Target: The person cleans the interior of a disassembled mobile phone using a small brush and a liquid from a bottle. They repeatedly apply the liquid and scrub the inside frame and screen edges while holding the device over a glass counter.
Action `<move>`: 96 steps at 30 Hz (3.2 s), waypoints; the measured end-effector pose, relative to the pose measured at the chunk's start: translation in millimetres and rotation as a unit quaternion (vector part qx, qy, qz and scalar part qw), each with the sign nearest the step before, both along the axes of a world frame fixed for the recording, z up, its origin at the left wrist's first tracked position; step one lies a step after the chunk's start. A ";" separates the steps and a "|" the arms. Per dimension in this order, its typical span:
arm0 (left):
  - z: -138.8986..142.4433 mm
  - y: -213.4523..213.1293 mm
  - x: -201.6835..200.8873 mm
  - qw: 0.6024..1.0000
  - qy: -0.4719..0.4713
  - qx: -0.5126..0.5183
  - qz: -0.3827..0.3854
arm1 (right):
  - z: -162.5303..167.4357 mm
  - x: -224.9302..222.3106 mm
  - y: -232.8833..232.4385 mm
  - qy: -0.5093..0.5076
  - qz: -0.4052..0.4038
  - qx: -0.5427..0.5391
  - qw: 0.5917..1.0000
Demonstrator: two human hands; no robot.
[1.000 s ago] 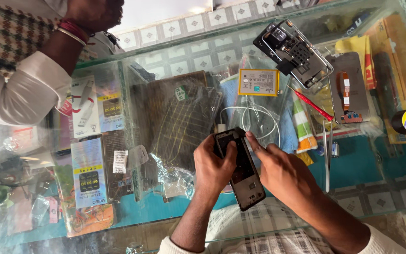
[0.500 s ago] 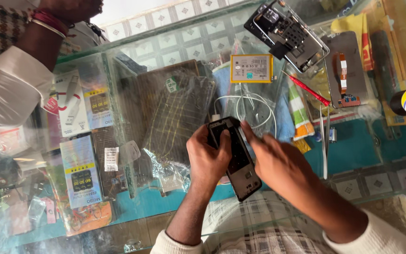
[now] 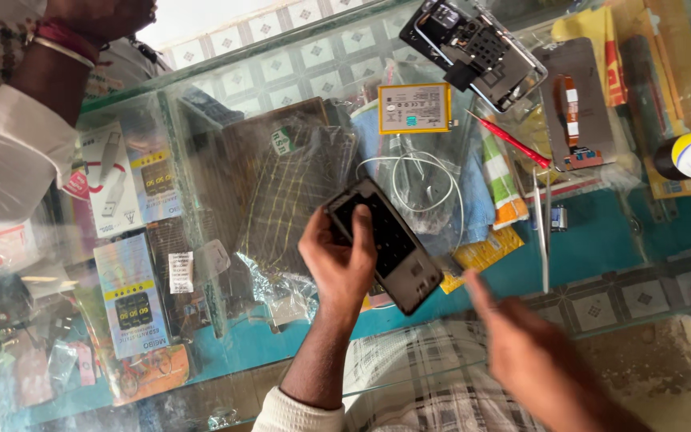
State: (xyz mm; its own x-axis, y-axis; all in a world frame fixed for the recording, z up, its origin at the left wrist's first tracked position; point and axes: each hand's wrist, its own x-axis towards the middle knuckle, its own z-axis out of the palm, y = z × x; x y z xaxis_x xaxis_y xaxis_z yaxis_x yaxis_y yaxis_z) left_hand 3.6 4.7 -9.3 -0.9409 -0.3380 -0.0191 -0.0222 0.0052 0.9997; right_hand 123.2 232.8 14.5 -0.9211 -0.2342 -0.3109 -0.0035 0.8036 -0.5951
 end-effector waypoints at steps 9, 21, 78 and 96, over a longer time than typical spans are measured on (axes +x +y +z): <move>-3.3 4.6 1.1 0.998 0.061 -0.014 0.032 | 10.0 -3.3 -9.2 -0.014 -0.004 -0.030 0.999; -13.9 -9.6 -4.3 0.994 -0.004 0.040 -0.103 | -13.0 -10.3 27.4 -0.289 -0.104 -0.582 0.753; 17.7 -7.3 -17.0 0.969 -0.073 -0.141 -0.191 | -2.9 -108.5 -49.6 0.142 0.067 0.022 0.987; 17.8 -9.1 -15.8 0.964 -0.092 -0.149 -0.198 | -3.7 -105.7 -40.2 0.141 0.069 0.087 0.984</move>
